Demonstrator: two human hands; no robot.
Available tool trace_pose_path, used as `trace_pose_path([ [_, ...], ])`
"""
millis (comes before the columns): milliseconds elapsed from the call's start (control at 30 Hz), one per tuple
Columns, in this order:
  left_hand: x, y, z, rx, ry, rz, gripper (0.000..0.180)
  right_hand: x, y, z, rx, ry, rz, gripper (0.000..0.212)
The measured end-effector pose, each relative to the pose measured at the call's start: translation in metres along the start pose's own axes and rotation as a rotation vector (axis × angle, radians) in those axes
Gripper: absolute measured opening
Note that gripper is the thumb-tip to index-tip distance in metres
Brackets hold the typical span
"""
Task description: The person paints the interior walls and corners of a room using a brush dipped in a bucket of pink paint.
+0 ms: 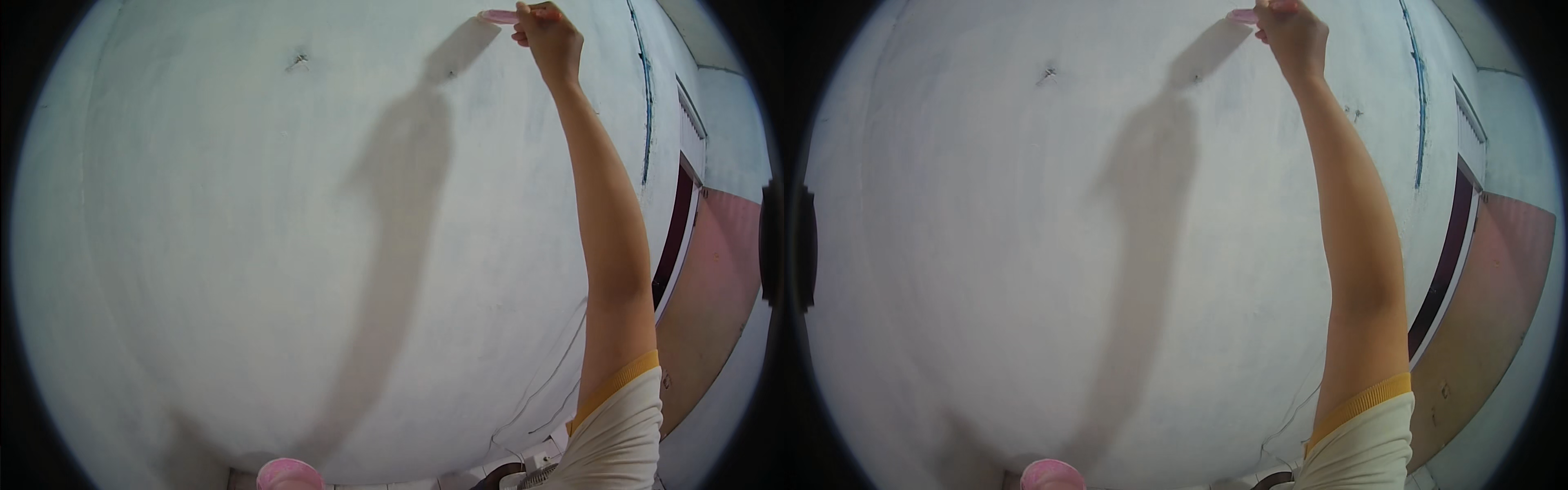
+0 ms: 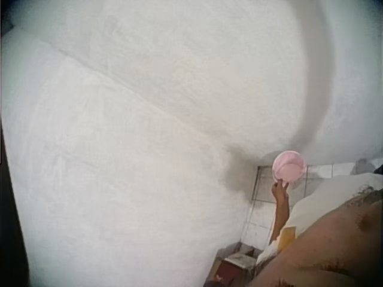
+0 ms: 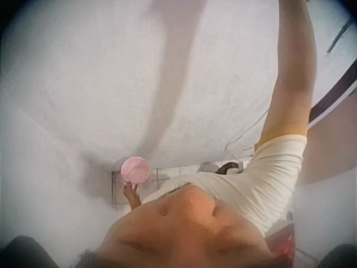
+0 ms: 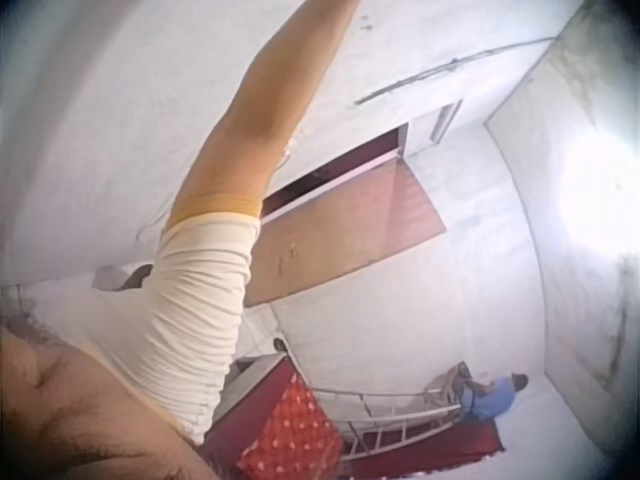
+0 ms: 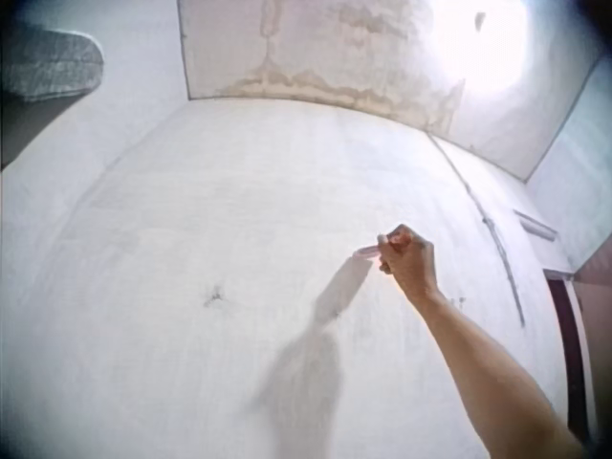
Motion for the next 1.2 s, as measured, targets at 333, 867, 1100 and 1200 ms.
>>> trace_pose_path([
  [333,0.012,0.000,0.000,-0.091,-0.105,-0.039,0.042,-0.035,0.204,-0.013,-0.143,0.068,0.110,0.016],
  [867,0.007,-0.005,0.003,-0.134,-0.145,-0.109,0.037,-0.141,0.476,-0.149,-0.116,-0.189,1.023,0.018],
  [1100,0.015,-0.012,-0.004,-0.181,-0.195,-0.177,0.039,-0.168,0.621,-0.152,-0.208,-0.135,1.356,0.017],
  [1200,0.012,-0.016,-0.003,-0.189,-0.206,-0.195,0.038,-0.162,0.666,-0.154,-0.313,-0.104,1.419,0.016],
])
Point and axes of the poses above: each hand's wrist, its own y-axis away from the middle knuckle, its own z-axis out of the palm, x = y × z, the point moved 1 cm from there along -y, towards the middle knuckle, and after that the axes turned 15 degrees about -x, right-handed, at the moved point
